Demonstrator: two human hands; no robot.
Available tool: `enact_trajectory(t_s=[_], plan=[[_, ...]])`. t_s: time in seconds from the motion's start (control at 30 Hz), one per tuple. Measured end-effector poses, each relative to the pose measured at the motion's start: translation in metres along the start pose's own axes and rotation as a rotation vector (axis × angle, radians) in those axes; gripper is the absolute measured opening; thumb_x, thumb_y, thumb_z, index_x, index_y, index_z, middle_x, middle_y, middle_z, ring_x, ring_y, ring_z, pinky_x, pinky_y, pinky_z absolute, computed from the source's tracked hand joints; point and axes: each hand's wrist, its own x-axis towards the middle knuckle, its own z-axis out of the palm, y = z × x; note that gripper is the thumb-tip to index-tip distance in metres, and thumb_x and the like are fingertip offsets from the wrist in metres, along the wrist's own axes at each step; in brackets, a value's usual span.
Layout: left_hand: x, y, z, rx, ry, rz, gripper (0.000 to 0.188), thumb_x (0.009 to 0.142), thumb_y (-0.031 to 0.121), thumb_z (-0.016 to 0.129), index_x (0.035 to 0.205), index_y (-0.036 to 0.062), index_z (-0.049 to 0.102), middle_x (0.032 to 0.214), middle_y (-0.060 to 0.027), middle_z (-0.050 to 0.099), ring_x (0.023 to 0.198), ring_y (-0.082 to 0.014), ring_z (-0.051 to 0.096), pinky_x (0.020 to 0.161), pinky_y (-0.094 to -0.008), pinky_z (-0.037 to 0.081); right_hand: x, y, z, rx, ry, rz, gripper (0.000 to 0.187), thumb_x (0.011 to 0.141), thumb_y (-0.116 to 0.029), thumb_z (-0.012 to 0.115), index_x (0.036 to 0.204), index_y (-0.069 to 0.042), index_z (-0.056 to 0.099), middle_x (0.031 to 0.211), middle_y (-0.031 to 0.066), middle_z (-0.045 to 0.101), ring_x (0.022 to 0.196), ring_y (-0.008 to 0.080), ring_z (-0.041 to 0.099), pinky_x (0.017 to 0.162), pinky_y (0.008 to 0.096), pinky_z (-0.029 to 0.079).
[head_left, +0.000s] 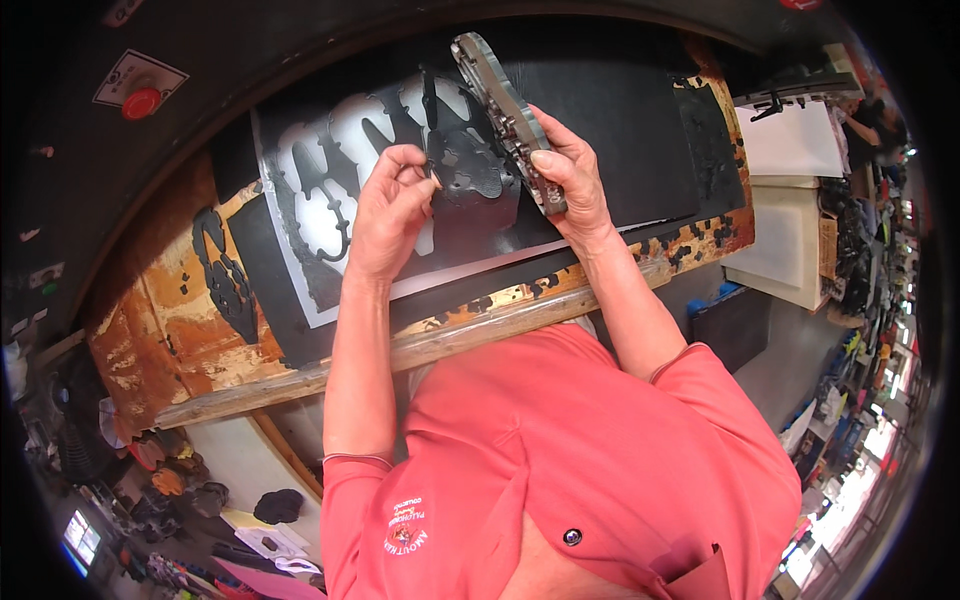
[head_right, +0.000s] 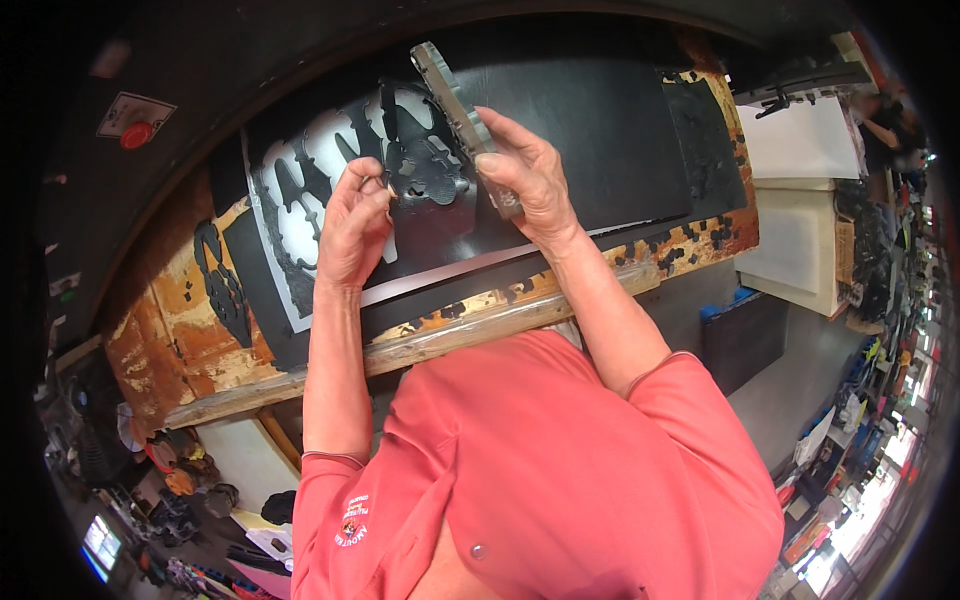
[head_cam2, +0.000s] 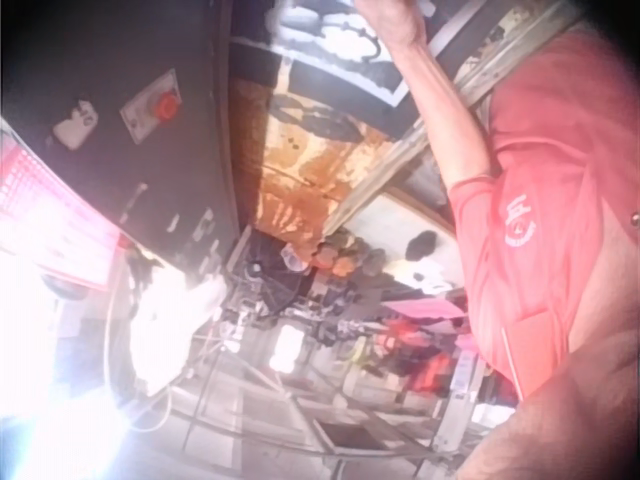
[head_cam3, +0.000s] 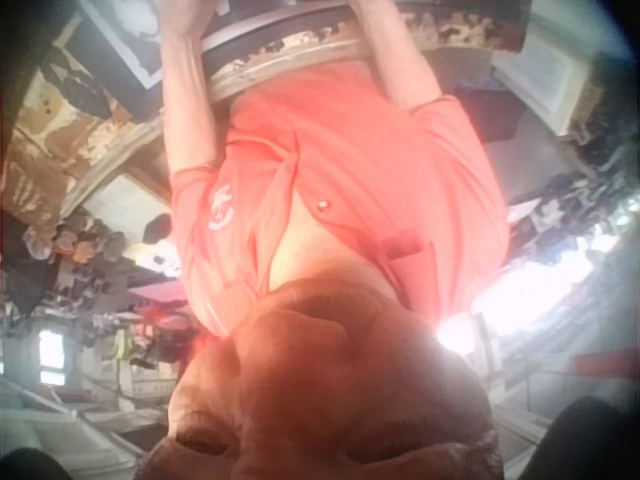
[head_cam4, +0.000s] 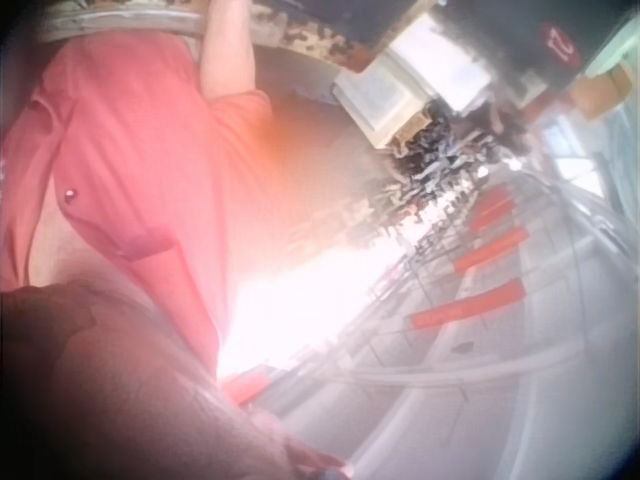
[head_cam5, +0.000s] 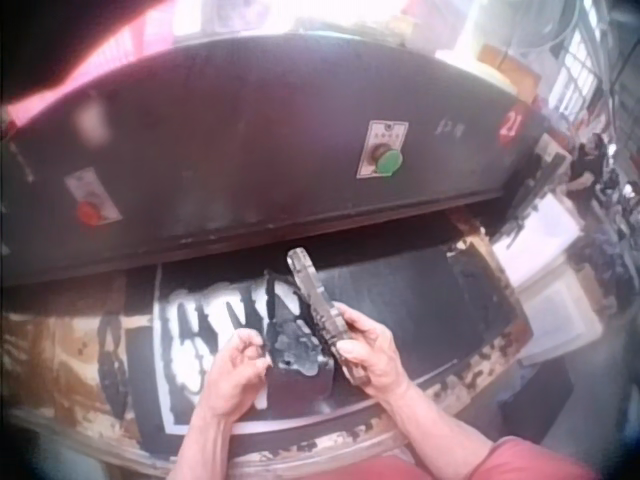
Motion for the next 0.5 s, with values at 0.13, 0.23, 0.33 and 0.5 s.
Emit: enact_trajectory(t_s=[0.13, 0.23, 0.33, 0.5], plan=[[-0.006, 0.008, 0.018, 0.216, 0.056, 0.030, 0.045, 0.092, -0.010, 0.063, 0.135, 0.0035, 0.055, 0.111, -0.0021, 0.062, 0.093, -0.0038, 0.059, 0.083, -0.0210, 0.049, 0.000, -0.001, 0.000, -0.020, 0.008, 0.001, 0.070, 0.090, -0.014, 0.079, 0.151, 0.008, 0.051, 0.133, 0.0148, 0.069, 0.117, 0.0190, 0.068, 0.103, 0.0330, 0.055], [-0.007, 0.016, 0.025, 0.312, 0.086, -0.046, 0.048, 0.090, -0.008, 0.071, 0.134, 0.0047, 0.057, 0.114, -0.0008, 0.061, 0.093, -0.0051, 0.062, 0.082, -0.0172, 0.049, -0.001, 0.000, -0.001, -0.031, 0.009, 0.012, 0.072, 0.090, -0.015, 0.079, 0.151, 0.009, 0.050, 0.133, 0.0150, 0.069, 0.117, 0.0190, 0.068, 0.103, 0.0328, 0.055], [-0.003, 0.012, 0.031, 0.333, 0.145, -0.051, 0.041, 0.090, -0.006, 0.077, 0.125, 0.0067, 0.058, 0.111, -0.0018, 0.063, 0.088, -0.0038, 0.061, 0.077, -0.0170, 0.049, 0.000, 0.001, -0.001, -0.032, 0.013, 0.001, 0.071, 0.089, -0.014, 0.080, 0.151, 0.008, 0.051, 0.132, 0.0143, 0.070, 0.115, 0.0181, 0.069, 0.102, 0.0316, 0.055], [-0.001, -0.003, 0.029, 0.211, 0.204, 0.085, 0.033, 0.092, -0.004, 0.079, 0.111, 0.0073, 0.055, 0.100, -0.0018, 0.065, 0.082, -0.0039, 0.060, 0.070, -0.0178, 0.048, 0.000, -0.001, 0.000, -0.003, 0.029, -0.003, 0.066, 0.090, -0.013, 0.079, 0.149, 0.007, 0.055, 0.126, 0.0118, 0.071, 0.109, 0.0151, 0.068, 0.096, 0.0288, 0.055]])
